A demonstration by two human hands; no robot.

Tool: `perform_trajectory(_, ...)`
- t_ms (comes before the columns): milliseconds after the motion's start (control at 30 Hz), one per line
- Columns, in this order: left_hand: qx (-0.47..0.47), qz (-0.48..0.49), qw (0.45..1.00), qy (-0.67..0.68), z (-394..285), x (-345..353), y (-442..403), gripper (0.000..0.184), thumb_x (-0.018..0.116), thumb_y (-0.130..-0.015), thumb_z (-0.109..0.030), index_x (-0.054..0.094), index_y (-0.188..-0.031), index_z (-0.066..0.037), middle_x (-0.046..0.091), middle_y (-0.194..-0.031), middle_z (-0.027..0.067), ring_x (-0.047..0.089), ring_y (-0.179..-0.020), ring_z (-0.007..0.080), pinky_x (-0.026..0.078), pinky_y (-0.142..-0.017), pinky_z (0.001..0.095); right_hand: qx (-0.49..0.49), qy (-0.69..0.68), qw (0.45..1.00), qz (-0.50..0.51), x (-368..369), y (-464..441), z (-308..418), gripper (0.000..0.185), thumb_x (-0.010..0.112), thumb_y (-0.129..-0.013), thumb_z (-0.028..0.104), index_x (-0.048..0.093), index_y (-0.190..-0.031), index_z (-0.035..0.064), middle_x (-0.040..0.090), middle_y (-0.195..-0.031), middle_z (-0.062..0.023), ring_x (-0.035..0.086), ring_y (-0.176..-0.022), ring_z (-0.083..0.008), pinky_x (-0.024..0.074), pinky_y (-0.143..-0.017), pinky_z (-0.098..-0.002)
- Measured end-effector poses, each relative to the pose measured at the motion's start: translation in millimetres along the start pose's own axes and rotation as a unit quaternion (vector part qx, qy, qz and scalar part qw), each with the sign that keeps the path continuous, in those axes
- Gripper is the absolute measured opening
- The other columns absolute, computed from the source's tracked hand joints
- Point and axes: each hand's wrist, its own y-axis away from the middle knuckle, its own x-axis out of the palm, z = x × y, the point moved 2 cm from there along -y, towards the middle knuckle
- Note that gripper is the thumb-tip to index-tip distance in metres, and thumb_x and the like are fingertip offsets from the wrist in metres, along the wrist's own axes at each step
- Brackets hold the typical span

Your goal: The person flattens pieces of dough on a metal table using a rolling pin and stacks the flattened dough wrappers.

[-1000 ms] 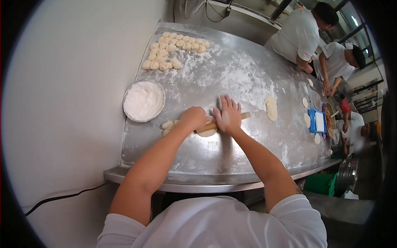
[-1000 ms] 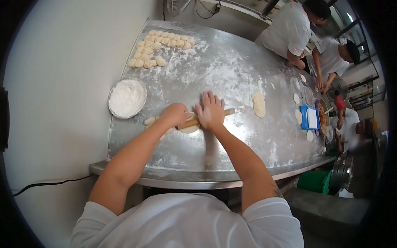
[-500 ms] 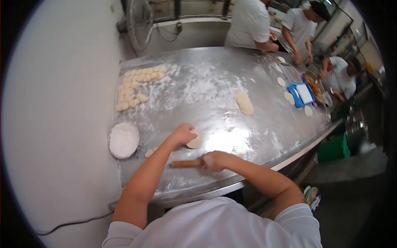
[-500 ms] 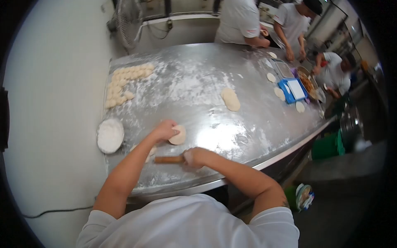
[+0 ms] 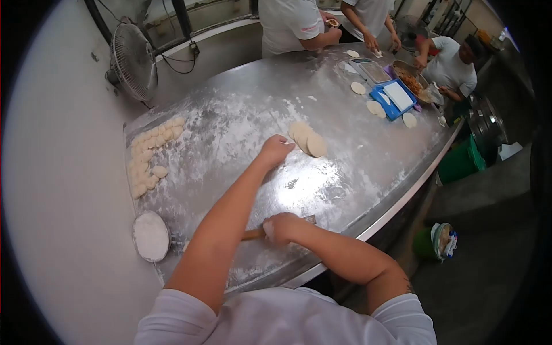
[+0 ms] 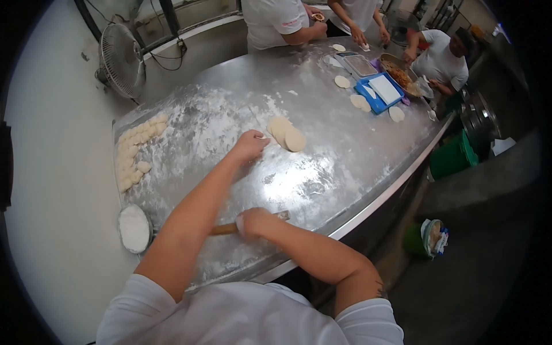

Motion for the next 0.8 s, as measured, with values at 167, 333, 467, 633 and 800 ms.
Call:
perform_trajectory(167,0.065,-0.057,0.987,-0.134,37.0,-107.8,87.5,0.037,0.080,-0.096,-0.030,0.075,-0.118,0.000,0.078,-0.111,0.0187,0.074,-0.098,0.0294,0.058,-0.088,0.0394,0.053,-0.032,0.997,-0.047,-28.7,5.5,-21.2,0.033,0.063,-0.095,0.021,0.078,-0.115,-0.0003,0.077,-0.118,-0.0248,0.075,-0.112,-0.0382,0.0591,-0.096,-0.0472)
perform_trajectory(333,-0.046,-0.073,0.956,-0.279,75.9,-192.6,223.7,0.040,0.080,-0.094,-0.037,0.075,-0.114,-0.002,0.077,-0.114,0.0203,0.074,-0.106,0.0358,0.057,-0.093,0.0435,0.090,-0.050,0.985,-0.135,-49.7,9.6,-31.3,0.039,0.065,-0.101,0.033,0.075,-0.111,-0.0029,0.077,-0.111,-0.0274,0.074,-0.107,-0.0413,0.0576,-0.095,-0.0489)
perform_trajectory(467,-0.084,-0.030,0.898,-0.430,123.6,-185.9,288.2,0.049,0.085,-0.088,-0.047,0.075,-0.112,-0.006,0.077,-0.112,0.0181,0.073,-0.110,0.0369,0.056,-0.096,0.0467,0.083,-0.046,0.985,-0.144,-48.3,-1.8,-33.5,0.038,0.064,-0.103,0.031,0.073,-0.112,-0.0045,0.076,-0.111,-0.0284,0.074,-0.108,-0.0424,0.0565,-0.095,-0.0493)
perform_trajectory(633,-0.079,-0.062,0.939,-0.330,145.5,-169.9,288.4,0.063,0.092,-0.078,-0.050,0.073,-0.122,-0.010,0.075,-0.113,0.0160,0.071,-0.109,0.0355,0.055,-0.098,0.0449,0.068,-0.043,0.989,-0.123,-49.4,0.5,-22.3,0.038,0.064,-0.105,0.032,0.073,-0.110,-0.0047,0.076,-0.111,-0.0286,0.073,-0.107,-0.0430,0.0557,-0.095,-0.0495)
perform_trajectory(800,0.044,-0.003,0.926,-0.375,144.7,-177.2,305.7,0.059,0.095,-0.078,-0.036,0.073,-0.126,-0.010,0.067,-0.120,0.0139,0.065,-0.115,0.0353,0.053,-0.101,0.0439,0.028,-0.054,0.990,-0.126,-46.8,-1.4,-26.1,0.037,0.066,-0.103,0.031,0.073,-0.111,-0.0037,0.075,-0.110,-0.0286,0.073,-0.106,-0.0430,0.0556,-0.094,-0.0494)
